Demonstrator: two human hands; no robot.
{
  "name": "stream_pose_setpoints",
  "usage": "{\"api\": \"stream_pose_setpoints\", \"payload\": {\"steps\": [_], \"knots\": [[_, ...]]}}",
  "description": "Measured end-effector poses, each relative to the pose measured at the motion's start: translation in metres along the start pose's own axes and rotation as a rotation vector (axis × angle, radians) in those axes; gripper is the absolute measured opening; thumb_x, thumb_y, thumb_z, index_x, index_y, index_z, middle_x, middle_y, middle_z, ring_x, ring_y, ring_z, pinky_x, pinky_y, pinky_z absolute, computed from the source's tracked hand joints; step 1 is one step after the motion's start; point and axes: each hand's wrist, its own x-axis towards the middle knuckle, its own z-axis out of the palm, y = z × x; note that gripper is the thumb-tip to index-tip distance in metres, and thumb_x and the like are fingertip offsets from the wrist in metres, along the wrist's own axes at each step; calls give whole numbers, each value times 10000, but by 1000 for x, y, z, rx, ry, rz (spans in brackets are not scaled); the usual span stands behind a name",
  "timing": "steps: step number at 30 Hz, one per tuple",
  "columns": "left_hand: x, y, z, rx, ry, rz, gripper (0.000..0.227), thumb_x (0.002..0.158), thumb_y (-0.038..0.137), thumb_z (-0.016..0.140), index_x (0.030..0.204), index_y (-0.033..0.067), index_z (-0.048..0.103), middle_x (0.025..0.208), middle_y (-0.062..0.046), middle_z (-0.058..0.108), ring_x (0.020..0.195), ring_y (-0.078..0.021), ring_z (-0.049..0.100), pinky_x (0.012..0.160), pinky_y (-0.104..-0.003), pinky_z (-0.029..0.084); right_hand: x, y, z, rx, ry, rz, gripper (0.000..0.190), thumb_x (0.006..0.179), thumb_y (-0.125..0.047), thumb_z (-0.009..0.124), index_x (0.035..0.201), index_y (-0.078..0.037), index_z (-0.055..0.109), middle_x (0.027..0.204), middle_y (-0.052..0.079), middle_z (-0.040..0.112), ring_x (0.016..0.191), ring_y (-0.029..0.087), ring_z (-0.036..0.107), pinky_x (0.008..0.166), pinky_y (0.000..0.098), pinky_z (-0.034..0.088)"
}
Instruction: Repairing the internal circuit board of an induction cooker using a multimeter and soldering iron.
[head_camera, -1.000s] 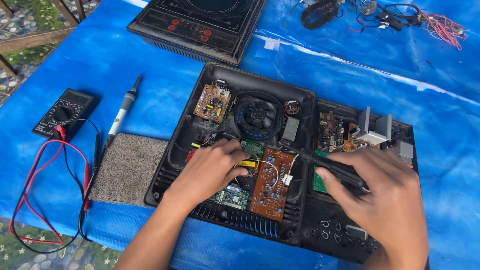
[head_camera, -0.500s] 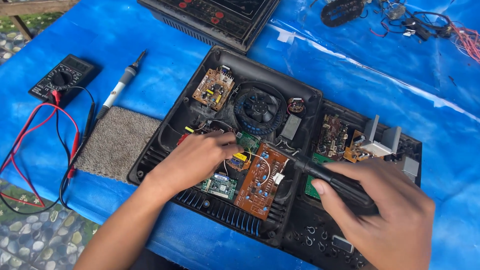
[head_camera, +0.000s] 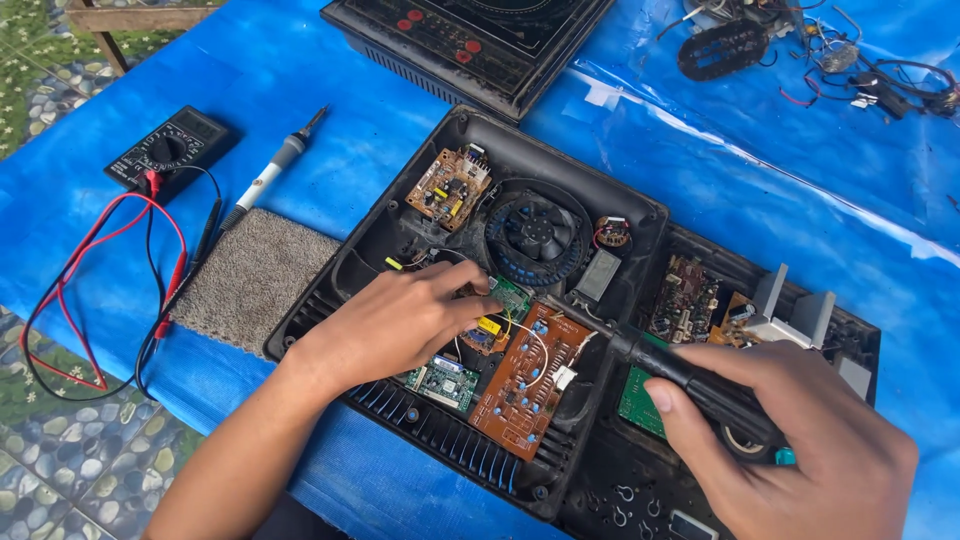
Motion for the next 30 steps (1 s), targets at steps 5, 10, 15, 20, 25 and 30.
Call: {"api": "stream_pose_setpoints", "payload": {"steps": [5,10,15,20,25,30], "knots": [[-2,11,-3,-126,37,26,235,1049,294,614,898,126,679,828,-12,611,684,-274,656,425,-447,445,1,-8,-2,15,3,-45,285,884,-288,822,1084,-85,815,956,122,763,901,327,734,803,477,590],[-3,4,26,2,-304,-147,303,886,370,819,1121,182,785,986,-54,782,949,-372,729,701,-539,541,4,-26,3,56,9,-105,245,884,-251,842,1017,-47,816,850,114,754,745,269,694,747,406,532],[-3,3,34,-76,-307,-90,242,881,225,813,1114,162,803,1082,-22,795,1022,-302,733,760,-544,595,0,-26,3,34,20,-147,248,897,-256,843,1026,-46,815,882,117,758,787,279,706,773,411,536],[-3,-1,40,-122,-250,-29,159,869,151,810,1025,176,830,1000,12,819,960,-269,760,818,-538,600,-1,-28,4,23,-14,-161,255,893,-289,826,1053,-90,814,844,77,757,720,258,695,735,412,537],[-4,1,32,-132,-324,-81,178,905,202,769,1075,181,817,1065,15,808,1033,-272,734,792,-520,588,4,-33,7,103,-28,-239,231,897,-264,810,999,-60,779,776,65,721,610,226,621,612,379,488],[-4,6,29,-111,-305,-78,223,947,291,732,1110,161,811,1070,-10,805,997,-327,730,763,-549,580,2,-27,7,62,-17,-238,237,886,-263,823,1005,-63,780,838,70,757,677,249,671,674,404,523]]}}
